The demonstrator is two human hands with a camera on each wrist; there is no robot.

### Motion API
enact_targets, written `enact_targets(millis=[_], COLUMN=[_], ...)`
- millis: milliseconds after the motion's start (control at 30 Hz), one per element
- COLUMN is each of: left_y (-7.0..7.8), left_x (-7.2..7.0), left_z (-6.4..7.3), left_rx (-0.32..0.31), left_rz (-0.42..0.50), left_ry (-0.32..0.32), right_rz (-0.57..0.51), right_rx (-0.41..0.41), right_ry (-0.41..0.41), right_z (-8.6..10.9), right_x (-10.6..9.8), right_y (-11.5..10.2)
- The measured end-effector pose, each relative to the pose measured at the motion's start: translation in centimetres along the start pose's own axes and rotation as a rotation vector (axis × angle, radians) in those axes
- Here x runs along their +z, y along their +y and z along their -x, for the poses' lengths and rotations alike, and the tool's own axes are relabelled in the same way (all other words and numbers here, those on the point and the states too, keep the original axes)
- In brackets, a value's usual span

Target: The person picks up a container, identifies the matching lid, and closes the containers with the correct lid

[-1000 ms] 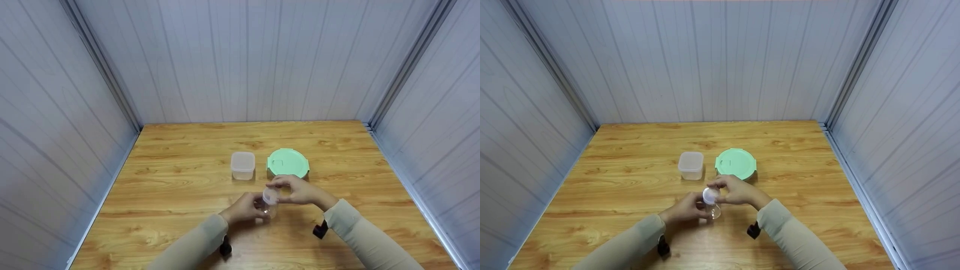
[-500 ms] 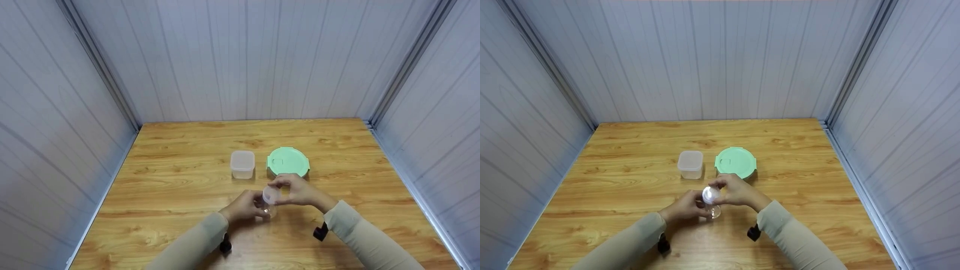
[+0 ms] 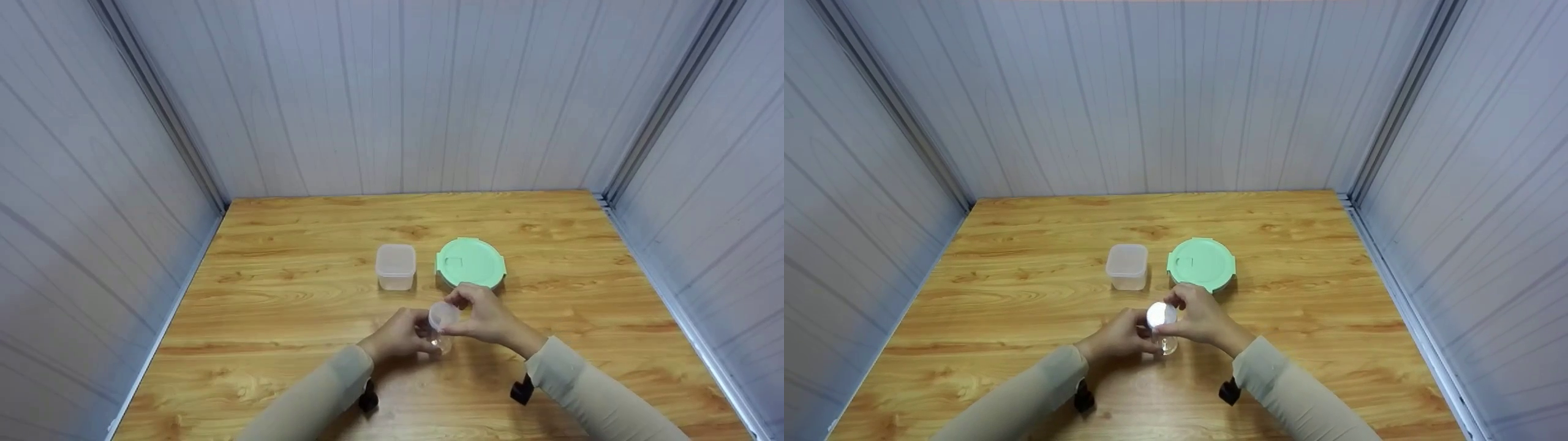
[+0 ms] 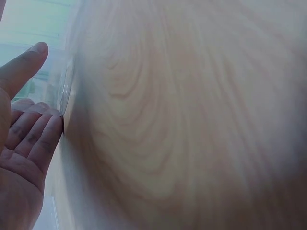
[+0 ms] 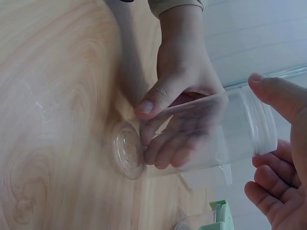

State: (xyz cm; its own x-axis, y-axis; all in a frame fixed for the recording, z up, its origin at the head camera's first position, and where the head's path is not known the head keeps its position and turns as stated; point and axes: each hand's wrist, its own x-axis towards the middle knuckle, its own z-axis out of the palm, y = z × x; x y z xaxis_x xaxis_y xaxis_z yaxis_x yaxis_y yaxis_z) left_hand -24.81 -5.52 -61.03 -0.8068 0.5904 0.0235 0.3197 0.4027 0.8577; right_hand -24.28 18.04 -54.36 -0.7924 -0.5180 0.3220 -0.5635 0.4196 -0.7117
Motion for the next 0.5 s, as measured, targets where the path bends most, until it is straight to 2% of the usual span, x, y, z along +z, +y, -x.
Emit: enact_targets(millis=[133, 233, 500], left_y=[0.01, 0.03, 0.07], left_x=[-0.04, -0.13, -0.26], left_z=[-0.03, -0.07, -0.06], left_rx=[0.003, 0.004, 0.002], left_rz=[-0.008, -0.012, -0.001], left_ry=[0.001, -0.004, -0.022], right_rz=[0.042, 0.068, 0.092], right_rx=[0.035, 0.039, -0.091], right_ry=[0.032, 0.024, -0.114], right_z=[0.04, 0.05, -0.42], right_x=[0.33, 0.33, -0.63], right_y=[-0.4, -0.51, -0.45])
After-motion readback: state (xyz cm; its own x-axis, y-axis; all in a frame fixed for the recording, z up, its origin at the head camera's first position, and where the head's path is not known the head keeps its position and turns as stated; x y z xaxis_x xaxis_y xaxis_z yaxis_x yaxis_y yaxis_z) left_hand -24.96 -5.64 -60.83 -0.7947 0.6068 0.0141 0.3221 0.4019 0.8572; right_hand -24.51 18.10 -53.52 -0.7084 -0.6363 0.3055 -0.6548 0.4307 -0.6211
